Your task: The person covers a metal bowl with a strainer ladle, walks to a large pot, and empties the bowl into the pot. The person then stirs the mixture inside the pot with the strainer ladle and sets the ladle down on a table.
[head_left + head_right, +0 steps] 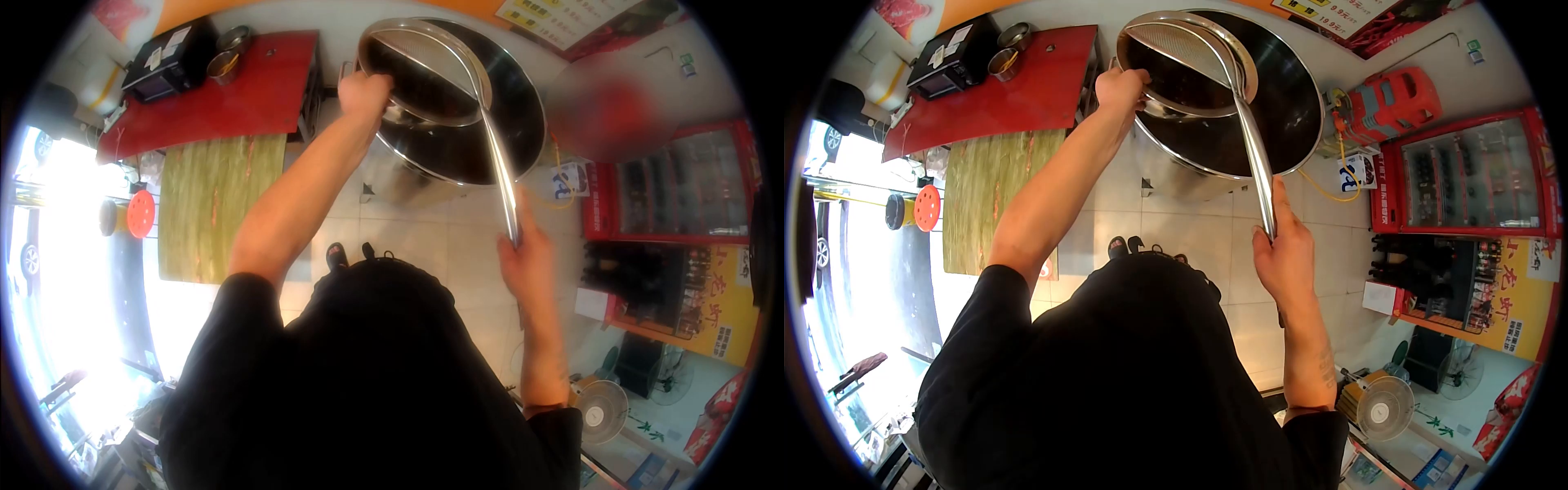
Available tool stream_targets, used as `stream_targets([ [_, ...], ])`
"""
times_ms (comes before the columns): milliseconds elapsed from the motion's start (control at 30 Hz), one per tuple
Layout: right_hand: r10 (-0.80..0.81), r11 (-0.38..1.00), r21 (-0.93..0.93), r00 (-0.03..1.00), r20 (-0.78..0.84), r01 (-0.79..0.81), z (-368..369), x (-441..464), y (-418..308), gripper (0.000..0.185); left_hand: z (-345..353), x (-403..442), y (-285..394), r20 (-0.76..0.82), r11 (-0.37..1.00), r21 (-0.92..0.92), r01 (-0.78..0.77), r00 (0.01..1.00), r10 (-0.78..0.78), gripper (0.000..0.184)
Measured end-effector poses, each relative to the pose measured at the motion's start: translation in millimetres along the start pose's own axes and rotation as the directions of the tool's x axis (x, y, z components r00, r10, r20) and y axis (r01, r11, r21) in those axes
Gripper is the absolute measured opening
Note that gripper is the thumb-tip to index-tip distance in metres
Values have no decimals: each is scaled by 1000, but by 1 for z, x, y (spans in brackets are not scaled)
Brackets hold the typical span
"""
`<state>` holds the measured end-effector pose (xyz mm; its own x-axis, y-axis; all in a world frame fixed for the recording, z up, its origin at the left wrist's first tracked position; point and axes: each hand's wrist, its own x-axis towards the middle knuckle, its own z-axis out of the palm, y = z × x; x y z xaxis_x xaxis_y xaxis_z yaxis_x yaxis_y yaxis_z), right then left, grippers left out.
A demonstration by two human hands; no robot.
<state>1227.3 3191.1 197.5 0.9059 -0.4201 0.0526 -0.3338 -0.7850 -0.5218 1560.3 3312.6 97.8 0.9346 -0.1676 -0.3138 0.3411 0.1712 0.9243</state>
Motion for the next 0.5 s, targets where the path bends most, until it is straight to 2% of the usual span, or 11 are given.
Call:
stream_targets([
  [33,-6,1000,0,1000,-2,6,-1,2,0,83,1,0,0,-4,1000,4,7,1000,-7,9],
  [100,99,995,30,995,6,-100,-4,-2,-2,84,0,-4,-1,-16,1000,14,19,1000,-19,9],
  [200,19,1000,6,999,-33,-19,-3,-6,0,85,1,-3,-2,-22,999,-21,27,999,-28,8],
  [333,68,998,-10,997,46,-68,-10,-1,7,85,4,-3,-4,-31,1000,-4,11,999,-11,5],
  [400,49,996,79,999,11,-50,-10,-2,11,85,5,-5,-6,-55,1000,-12,23,998,-23,5],
  [500,-13,997,79,1000,-24,14,-6,-3,27,86,4,-6,-6,-55,1000,-17,9,998,-10,4],
])
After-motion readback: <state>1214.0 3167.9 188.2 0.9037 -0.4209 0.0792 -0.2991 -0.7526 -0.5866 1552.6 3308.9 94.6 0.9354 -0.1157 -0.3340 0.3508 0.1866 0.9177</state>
